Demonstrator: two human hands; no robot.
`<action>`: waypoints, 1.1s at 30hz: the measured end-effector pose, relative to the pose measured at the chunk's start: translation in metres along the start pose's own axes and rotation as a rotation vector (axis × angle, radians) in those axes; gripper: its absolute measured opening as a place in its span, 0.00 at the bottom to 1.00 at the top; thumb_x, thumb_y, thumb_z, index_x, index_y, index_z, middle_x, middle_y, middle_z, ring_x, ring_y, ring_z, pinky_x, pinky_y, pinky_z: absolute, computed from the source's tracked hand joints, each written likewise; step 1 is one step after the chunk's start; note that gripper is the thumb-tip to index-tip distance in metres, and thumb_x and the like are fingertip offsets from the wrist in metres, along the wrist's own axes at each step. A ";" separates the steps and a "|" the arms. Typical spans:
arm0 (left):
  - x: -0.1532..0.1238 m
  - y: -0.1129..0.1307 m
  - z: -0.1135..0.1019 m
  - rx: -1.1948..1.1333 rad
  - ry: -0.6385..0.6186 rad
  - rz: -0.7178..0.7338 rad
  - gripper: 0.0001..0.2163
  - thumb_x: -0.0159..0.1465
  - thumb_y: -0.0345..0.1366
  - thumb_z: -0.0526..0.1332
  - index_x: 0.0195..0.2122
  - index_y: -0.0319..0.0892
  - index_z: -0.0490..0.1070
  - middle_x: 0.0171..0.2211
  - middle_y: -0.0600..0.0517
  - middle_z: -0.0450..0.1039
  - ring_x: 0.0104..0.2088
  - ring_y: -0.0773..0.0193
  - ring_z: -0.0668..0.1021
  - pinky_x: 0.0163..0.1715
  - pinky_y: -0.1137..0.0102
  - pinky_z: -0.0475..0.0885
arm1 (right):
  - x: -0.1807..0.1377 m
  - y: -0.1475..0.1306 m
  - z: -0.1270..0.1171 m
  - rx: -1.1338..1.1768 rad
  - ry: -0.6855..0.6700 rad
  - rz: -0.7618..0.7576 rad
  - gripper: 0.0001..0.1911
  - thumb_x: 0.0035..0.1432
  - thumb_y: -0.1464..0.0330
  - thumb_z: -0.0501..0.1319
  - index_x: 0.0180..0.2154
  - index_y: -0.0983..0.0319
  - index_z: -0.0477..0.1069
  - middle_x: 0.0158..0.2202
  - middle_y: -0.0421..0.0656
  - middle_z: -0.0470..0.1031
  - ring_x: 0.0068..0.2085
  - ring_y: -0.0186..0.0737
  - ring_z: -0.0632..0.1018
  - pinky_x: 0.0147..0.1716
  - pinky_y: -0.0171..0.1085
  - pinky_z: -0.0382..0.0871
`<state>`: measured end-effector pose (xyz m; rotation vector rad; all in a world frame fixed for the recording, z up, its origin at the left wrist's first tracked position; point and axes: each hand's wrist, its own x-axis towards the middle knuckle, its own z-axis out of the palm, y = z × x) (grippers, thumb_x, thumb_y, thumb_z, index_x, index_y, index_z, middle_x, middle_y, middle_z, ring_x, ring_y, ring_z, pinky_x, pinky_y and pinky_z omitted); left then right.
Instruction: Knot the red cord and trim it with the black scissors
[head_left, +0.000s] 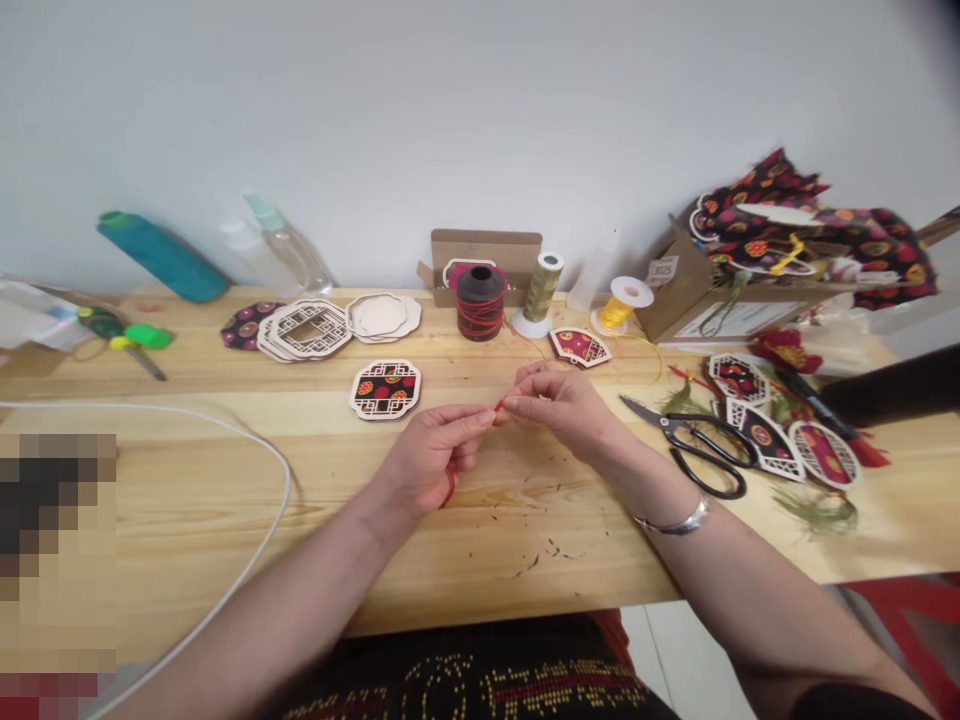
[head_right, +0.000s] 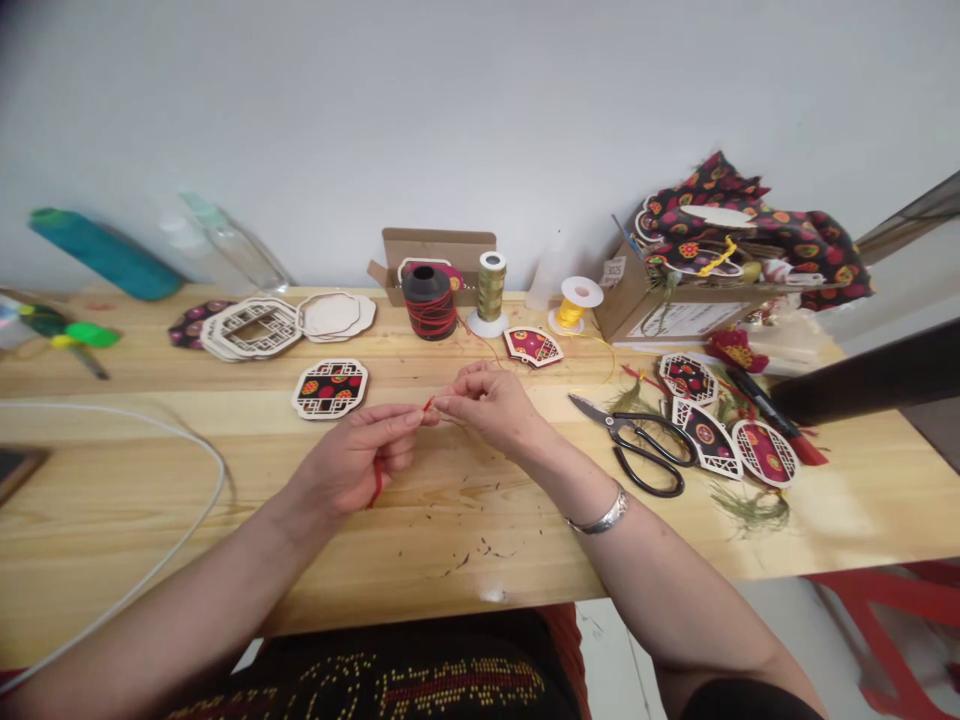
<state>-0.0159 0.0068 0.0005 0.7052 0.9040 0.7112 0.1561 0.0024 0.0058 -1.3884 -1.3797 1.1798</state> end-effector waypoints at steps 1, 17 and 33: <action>0.000 0.000 -0.001 -0.013 -0.002 0.005 0.09 0.48 0.35 0.70 0.28 0.33 0.79 0.13 0.61 0.51 0.16 0.78 0.51 0.15 0.78 0.46 | 0.000 0.000 -0.001 -0.009 -0.012 -0.001 0.09 0.46 0.64 0.65 0.21 0.63 0.73 0.29 0.41 0.68 0.32 0.35 0.68 0.33 0.35 0.61; 0.003 0.004 -0.003 -0.172 0.058 0.006 0.09 0.46 0.31 0.70 0.27 0.30 0.78 0.15 0.57 0.60 0.15 0.80 0.53 0.13 0.80 0.48 | 0.007 0.003 -0.017 -0.353 0.051 -0.195 0.07 0.53 0.72 0.58 0.23 0.62 0.65 0.33 0.44 0.68 0.37 0.38 0.69 0.41 0.40 0.63; 0.003 0.004 -0.001 -0.117 0.227 0.134 0.09 0.46 0.33 0.71 0.29 0.36 0.79 0.38 0.44 0.78 0.16 0.81 0.54 0.13 0.78 0.48 | -0.004 -0.021 -0.051 0.133 -0.446 -0.074 0.11 0.50 0.61 0.65 0.23 0.61 0.72 0.42 0.44 0.70 0.50 0.42 0.68 0.51 0.43 0.59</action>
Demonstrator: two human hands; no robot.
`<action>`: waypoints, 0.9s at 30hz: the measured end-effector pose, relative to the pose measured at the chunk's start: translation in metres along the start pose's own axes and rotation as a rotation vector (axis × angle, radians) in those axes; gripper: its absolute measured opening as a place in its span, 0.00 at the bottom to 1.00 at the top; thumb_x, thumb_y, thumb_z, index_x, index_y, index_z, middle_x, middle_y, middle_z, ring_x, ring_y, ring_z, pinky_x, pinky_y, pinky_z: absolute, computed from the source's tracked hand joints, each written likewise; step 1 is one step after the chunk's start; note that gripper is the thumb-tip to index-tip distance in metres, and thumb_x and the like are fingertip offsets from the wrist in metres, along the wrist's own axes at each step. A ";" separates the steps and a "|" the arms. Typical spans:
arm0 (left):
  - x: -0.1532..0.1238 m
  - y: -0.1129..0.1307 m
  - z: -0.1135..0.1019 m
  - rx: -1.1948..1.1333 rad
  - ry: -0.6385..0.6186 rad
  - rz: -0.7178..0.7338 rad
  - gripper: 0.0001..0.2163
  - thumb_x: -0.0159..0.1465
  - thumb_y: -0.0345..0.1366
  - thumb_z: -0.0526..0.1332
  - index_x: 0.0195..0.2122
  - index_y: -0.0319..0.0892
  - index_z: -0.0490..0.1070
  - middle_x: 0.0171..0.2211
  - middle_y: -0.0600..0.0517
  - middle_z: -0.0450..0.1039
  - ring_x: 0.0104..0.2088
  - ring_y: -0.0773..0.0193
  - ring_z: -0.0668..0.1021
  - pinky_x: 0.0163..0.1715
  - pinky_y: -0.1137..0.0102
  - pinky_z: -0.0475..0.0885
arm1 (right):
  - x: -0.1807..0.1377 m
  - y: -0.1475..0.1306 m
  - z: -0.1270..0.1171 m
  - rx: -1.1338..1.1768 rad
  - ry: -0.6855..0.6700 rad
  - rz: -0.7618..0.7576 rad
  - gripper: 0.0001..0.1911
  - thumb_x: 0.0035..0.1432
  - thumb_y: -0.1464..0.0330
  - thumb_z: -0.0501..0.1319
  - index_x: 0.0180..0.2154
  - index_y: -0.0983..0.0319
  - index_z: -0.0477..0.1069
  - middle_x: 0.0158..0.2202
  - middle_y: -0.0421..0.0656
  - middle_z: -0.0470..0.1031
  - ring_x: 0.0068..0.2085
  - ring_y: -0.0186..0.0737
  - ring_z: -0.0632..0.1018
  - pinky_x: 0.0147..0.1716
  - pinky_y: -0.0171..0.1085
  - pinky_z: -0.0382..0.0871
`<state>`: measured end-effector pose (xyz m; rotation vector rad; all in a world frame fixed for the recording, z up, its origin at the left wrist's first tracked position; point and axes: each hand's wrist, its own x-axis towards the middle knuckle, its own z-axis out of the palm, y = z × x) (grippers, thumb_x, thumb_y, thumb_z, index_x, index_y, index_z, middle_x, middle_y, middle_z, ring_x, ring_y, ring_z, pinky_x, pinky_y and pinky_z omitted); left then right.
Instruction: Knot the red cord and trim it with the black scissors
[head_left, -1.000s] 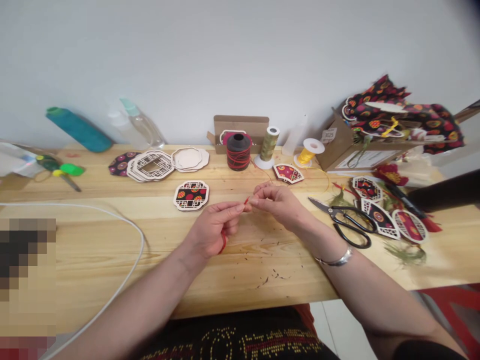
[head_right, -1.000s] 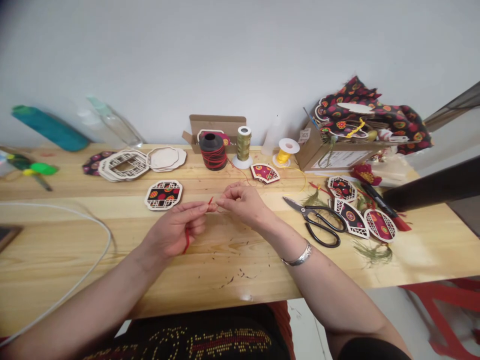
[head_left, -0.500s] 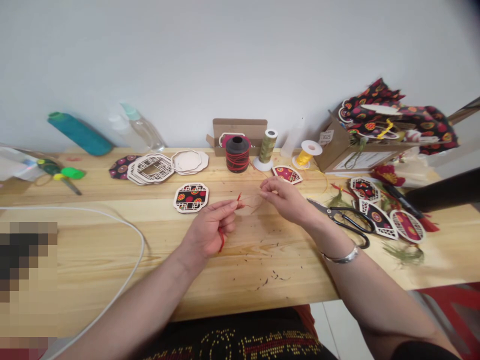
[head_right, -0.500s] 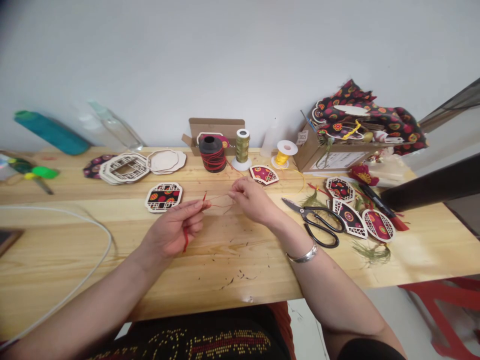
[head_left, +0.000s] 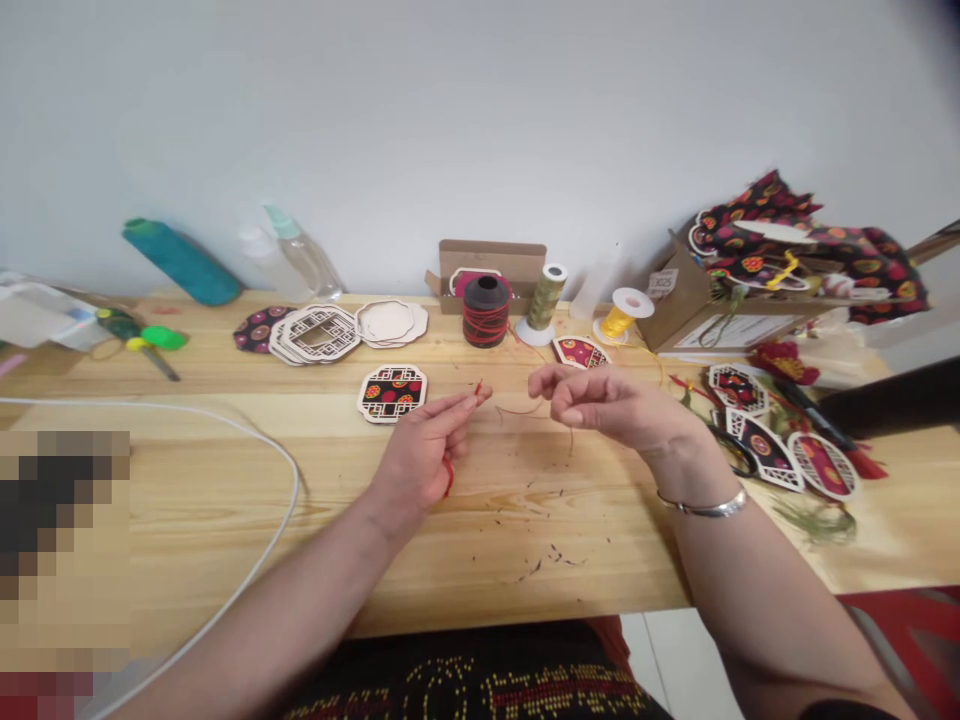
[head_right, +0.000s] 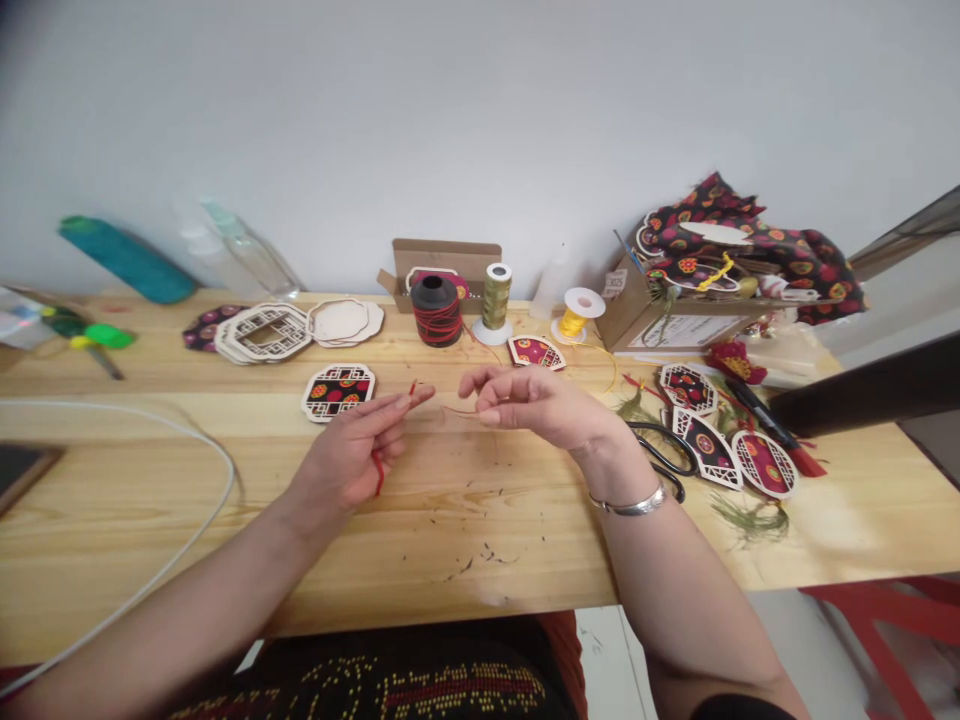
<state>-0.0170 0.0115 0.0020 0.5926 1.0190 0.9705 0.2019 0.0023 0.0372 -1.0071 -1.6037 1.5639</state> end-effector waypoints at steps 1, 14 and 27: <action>-0.001 0.001 0.000 -0.005 0.008 0.018 0.09 0.46 0.33 0.71 0.29 0.37 0.79 0.39 0.45 0.78 0.16 0.81 0.54 0.13 0.77 0.48 | 0.002 0.003 0.001 0.039 0.106 -0.003 0.12 0.49 0.61 0.66 0.22 0.61 0.72 0.41 0.44 0.70 0.50 0.43 0.68 0.50 0.43 0.60; -0.012 -0.001 0.006 0.174 -0.193 0.007 0.10 0.48 0.37 0.69 0.32 0.40 0.81 0.23 0.51 0.74 0.16 0.77 0.52 0.16 0.73 0.44 | 0.022 0.028 0.045 0.167 0.512 0.072 0.08 0.46 0.63 0.67 0.23 0.60 0.77 0.40 0.45 0.73 0.56 0.44 0.63 0.54 0.42 0.55; -0.008 -0.003 0.001 0.169 -0.245 -0.111 0.10 0.47 0.37 0.70 0.28 0.35 0.80 0.12 0.62 0.49 0.16 0.78 0.50 0.17 0.75 0.42 | 0.022 0.032 0.036 -0.344 0.575 -0.211 0.14 0.54 0.71 0.58 0.44 0.61 0.72 0.54 0.50 0.65 0.55 0.45 0.67 0.55 0.46 0.60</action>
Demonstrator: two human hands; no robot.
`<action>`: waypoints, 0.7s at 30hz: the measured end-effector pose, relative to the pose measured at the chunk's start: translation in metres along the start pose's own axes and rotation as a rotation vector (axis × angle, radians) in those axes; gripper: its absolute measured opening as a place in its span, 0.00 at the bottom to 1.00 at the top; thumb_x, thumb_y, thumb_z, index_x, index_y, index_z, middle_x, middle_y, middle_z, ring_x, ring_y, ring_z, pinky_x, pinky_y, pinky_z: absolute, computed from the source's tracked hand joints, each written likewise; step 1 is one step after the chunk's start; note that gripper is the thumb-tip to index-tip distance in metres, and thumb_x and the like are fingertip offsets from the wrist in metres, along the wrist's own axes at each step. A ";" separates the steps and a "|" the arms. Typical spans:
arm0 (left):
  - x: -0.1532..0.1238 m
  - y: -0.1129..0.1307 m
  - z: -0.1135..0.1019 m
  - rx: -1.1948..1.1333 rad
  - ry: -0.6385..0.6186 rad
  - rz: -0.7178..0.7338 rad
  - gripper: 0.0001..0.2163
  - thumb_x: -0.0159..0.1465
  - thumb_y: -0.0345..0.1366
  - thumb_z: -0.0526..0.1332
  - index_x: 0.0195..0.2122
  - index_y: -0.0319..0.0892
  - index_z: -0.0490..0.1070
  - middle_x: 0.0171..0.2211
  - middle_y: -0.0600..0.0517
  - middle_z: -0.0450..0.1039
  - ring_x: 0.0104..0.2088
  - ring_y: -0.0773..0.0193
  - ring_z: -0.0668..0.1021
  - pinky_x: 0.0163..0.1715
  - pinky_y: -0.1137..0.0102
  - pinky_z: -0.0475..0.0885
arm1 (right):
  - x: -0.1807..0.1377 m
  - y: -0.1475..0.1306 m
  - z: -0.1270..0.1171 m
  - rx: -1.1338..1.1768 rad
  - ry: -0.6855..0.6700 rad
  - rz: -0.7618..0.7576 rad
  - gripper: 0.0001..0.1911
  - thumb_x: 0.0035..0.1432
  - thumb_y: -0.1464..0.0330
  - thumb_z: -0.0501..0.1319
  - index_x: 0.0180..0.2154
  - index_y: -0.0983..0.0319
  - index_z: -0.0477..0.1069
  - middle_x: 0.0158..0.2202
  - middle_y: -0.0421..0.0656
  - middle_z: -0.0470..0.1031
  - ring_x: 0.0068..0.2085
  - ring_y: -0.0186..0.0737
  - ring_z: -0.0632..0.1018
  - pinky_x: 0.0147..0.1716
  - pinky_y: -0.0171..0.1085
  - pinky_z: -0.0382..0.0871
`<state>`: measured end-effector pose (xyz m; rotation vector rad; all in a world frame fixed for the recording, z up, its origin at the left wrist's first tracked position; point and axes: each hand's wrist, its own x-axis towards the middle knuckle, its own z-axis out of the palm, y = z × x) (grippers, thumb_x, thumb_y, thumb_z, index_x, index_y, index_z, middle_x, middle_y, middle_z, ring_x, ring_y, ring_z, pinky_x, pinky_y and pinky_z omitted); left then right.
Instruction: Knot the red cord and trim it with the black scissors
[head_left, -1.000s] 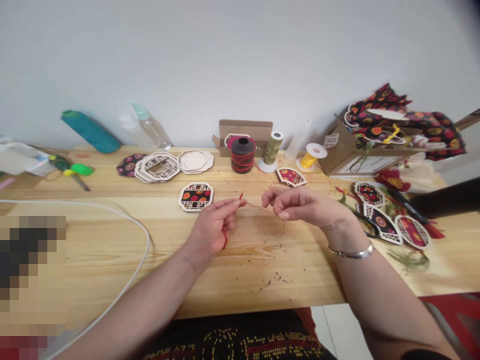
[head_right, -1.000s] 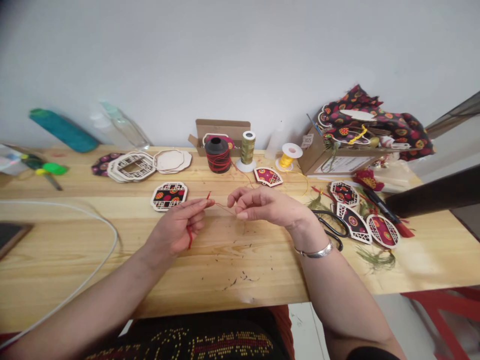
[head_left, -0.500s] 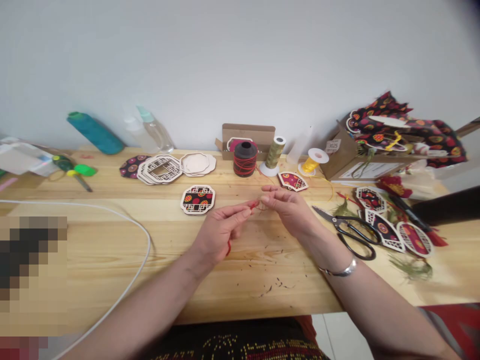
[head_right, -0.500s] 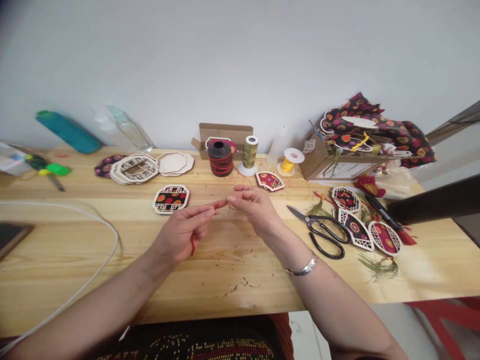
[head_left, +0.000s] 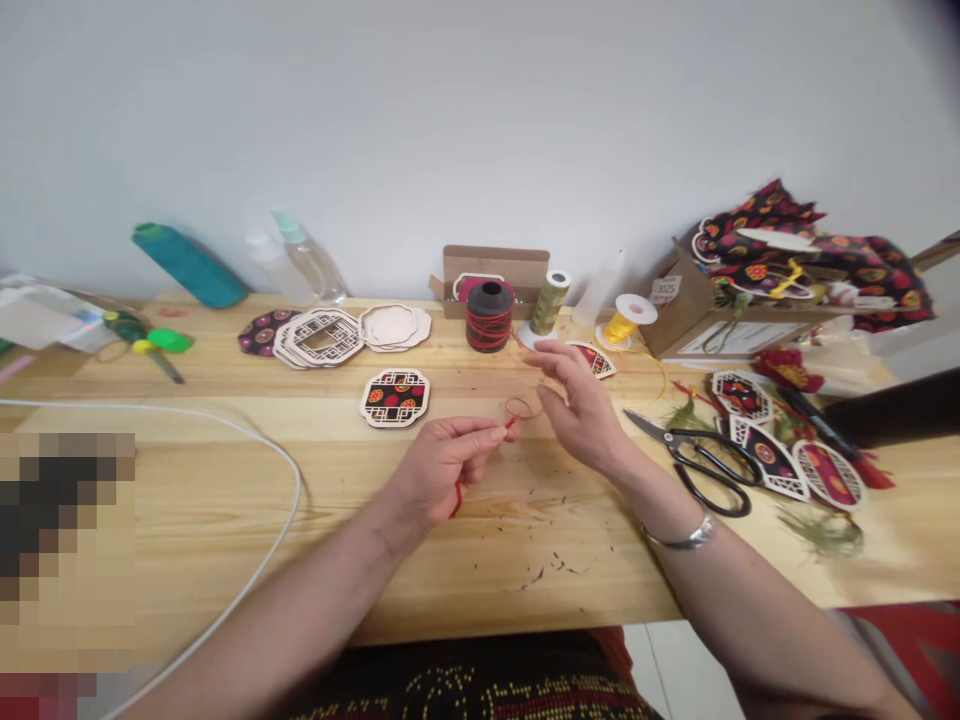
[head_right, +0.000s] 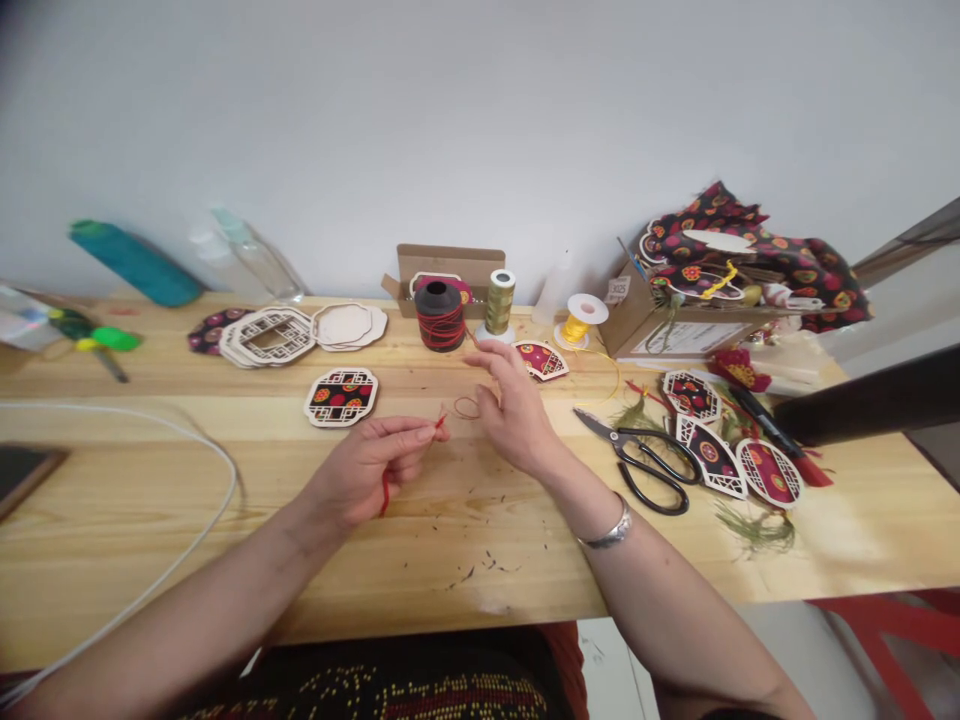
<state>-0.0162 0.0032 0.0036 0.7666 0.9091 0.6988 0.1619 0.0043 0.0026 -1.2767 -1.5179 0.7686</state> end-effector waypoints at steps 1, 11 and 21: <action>0.000 0.001 0.000 -0.005 -0.003 -0.009 0.10 0.47 0.36 0.70 0.27 0.35 0.80 0.12 0.62 0.50 0.15 0.78 0.50 0.17 0.75 0.42 | 0.000 -0.002 -0.001 0.067 -0.095 -0.043 0.17 0.56 0.71 0.56 0.49 0.60 0.69 0.55 0.49 0.64 0.56 0.43 0.67 0.55 0.44 0.61; 0.002 0.004 -0.003 -0.046 0.007 0.005 0.08 0.47 0.35 0.69 0.27 0.35 0.79 0.13 0.61 0.52 0.15 0.79 0.51 0.15 0.78 0.45 | -0.003 -0.013 -0.009 0.000 -0.458 0.037 0.15 0.63 0.67 0.54 0.48 0.66 0.70 0.33 0.44 0.75 0.32 0.32 0.73 0.32 0.34 0.68; 0.003 0.001 -0.001 -0.055 0.085 -0.012 0.10 0.45 0.35 0.70 0.27 0.35 0.79 0.22 0.52 0.72 0.15 0.81 0.53 0.14 0.78 0.46 | -0.002 -0.019 -0.012 -0.141 -0.261 -0.086 0.05 0.53 0.73 0.62 0.28 0.64 0.77 0.21 0.39 0.71 0.24 0.28 0.68 0.25 0.31 0.60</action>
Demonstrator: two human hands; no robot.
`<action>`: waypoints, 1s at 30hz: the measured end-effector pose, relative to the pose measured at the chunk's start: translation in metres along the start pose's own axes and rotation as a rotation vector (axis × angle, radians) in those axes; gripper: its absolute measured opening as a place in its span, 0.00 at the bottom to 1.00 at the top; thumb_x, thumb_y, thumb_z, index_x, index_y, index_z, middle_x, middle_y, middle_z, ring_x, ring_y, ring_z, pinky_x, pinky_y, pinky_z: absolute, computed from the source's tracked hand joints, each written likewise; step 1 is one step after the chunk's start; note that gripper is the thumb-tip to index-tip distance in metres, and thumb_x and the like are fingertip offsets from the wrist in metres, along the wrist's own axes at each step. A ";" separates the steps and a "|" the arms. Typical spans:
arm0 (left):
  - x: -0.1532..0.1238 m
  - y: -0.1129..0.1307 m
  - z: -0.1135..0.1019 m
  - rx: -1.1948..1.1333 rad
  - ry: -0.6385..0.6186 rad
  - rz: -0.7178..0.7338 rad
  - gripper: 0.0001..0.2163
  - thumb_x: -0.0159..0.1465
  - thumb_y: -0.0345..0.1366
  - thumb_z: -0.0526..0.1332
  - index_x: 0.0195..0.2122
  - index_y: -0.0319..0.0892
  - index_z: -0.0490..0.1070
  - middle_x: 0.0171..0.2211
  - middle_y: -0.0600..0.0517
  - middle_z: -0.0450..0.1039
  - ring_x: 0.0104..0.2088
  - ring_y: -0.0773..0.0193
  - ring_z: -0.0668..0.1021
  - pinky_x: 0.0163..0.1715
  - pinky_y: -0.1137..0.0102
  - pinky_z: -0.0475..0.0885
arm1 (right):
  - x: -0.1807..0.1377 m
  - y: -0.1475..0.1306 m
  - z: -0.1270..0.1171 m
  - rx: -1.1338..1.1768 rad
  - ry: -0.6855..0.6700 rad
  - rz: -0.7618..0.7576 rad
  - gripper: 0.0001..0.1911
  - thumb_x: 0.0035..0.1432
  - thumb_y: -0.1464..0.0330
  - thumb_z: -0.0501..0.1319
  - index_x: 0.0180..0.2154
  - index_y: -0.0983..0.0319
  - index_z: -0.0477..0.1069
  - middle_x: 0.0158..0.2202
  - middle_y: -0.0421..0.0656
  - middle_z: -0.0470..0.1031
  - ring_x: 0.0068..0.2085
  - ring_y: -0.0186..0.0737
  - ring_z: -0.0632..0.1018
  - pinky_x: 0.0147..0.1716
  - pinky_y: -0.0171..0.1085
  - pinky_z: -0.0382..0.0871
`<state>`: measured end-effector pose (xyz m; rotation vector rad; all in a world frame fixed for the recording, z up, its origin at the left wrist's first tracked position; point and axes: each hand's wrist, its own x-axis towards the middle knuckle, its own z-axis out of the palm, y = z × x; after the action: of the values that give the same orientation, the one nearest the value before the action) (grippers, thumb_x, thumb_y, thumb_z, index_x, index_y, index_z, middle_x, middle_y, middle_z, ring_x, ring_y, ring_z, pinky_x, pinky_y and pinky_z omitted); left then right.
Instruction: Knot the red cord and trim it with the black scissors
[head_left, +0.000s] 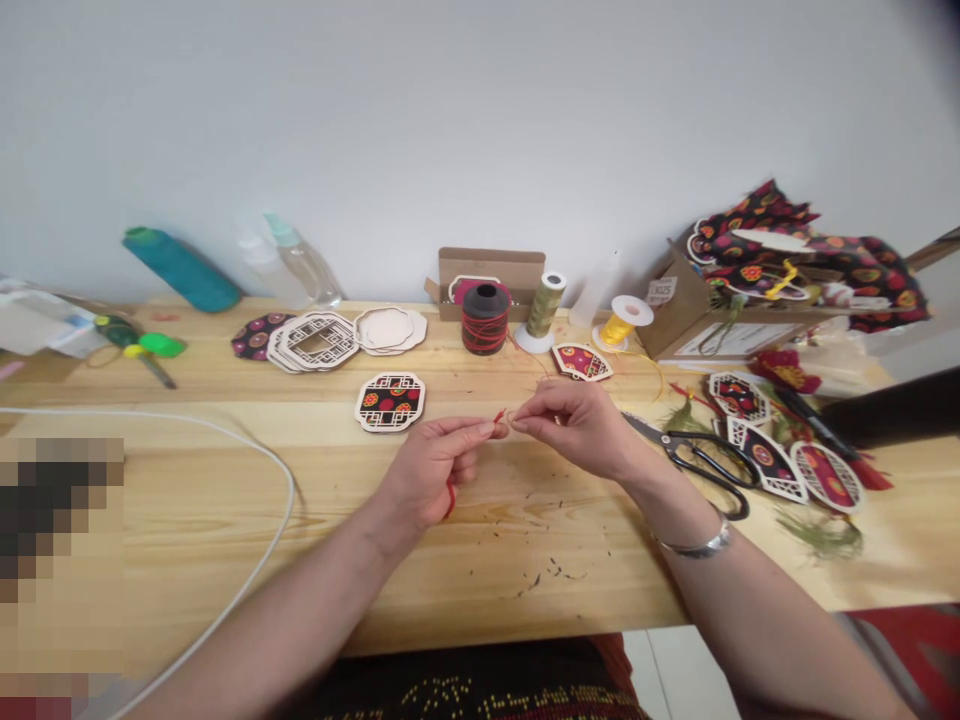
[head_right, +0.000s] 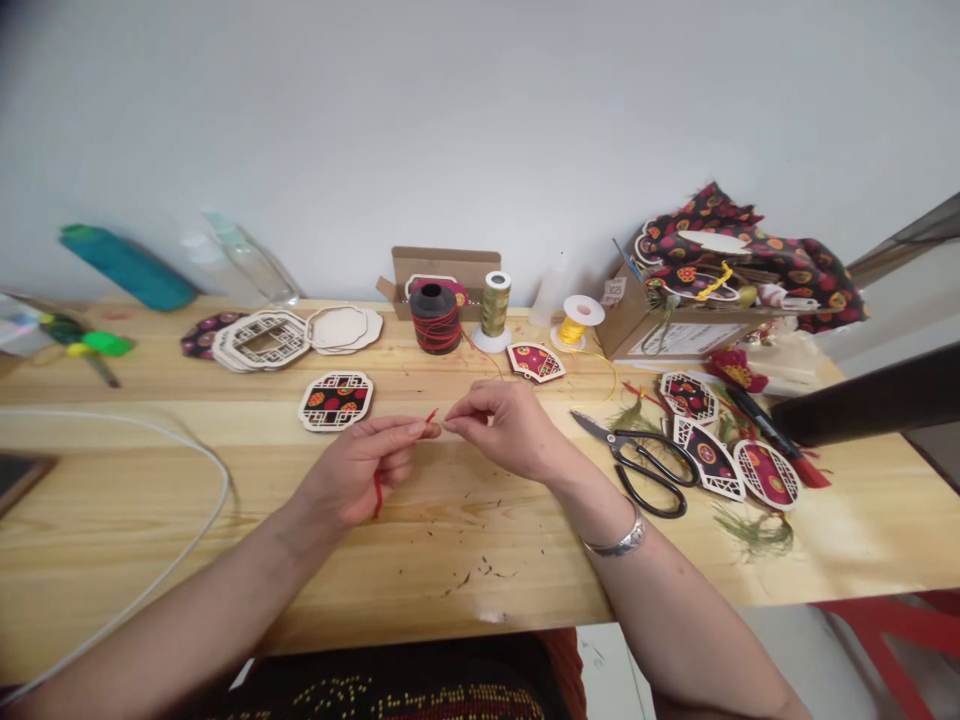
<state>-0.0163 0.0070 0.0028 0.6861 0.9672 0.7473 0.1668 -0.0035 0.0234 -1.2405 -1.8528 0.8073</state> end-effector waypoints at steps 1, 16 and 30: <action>0.000 0.000 0.000 0.010 0.009 0.007 0.09 0.46 0.35 0.70 0.27 0.35 0.79 0.24 0.50 0.74 0.15 0.81 0.54 0.14 0.78 0.46 | -0.001 -0.001 -0.001 0.000 -0.006 0.005 0.05 0.53 0.73 0.62 0.27 0.64 0.77 0.21 0.39 0.71 0.24 0.28 0.67 0.24 0.31 0.59; -0.001 -0.002 0.002 0.228 0.022 0.000 0.05 0.49 0.36 0.67 0.26 0.40 0.79 0.16 0.56 0.67 0.12 0.79 0.54 0.14 0.74 0.41 | -0.007 -0.005 -0.012 0.096 -0.178 0.075 0.08 0.54 0.65 0.64 0.30 0.64 0.78 0.21 0.40 0.74 0.22 0.28 0.67 0.20 0.30 0.58; -0.002 0.000 0.003 0.136 0.032 -0.036 0.06 0.48 0.35 0.68 0.26 0.39 0.79 0.26 0.46 0.79 0.12 0.79 0.53 0.13 0.73 0.41 | -0.010 -0.004 -0.007 -0.432 -0.084 -0.220 0.09 0.57 0.71 0.59 0.32 0.59 0.79 0.26 0.41 0.78 0.27 0.33 0.74 0.27 0.34 0.61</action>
<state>-0.0145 0.0049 0.0051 0.7756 1.0637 0.6667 0.1737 -0.0137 0.0284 -1.2383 -2.2645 0.3526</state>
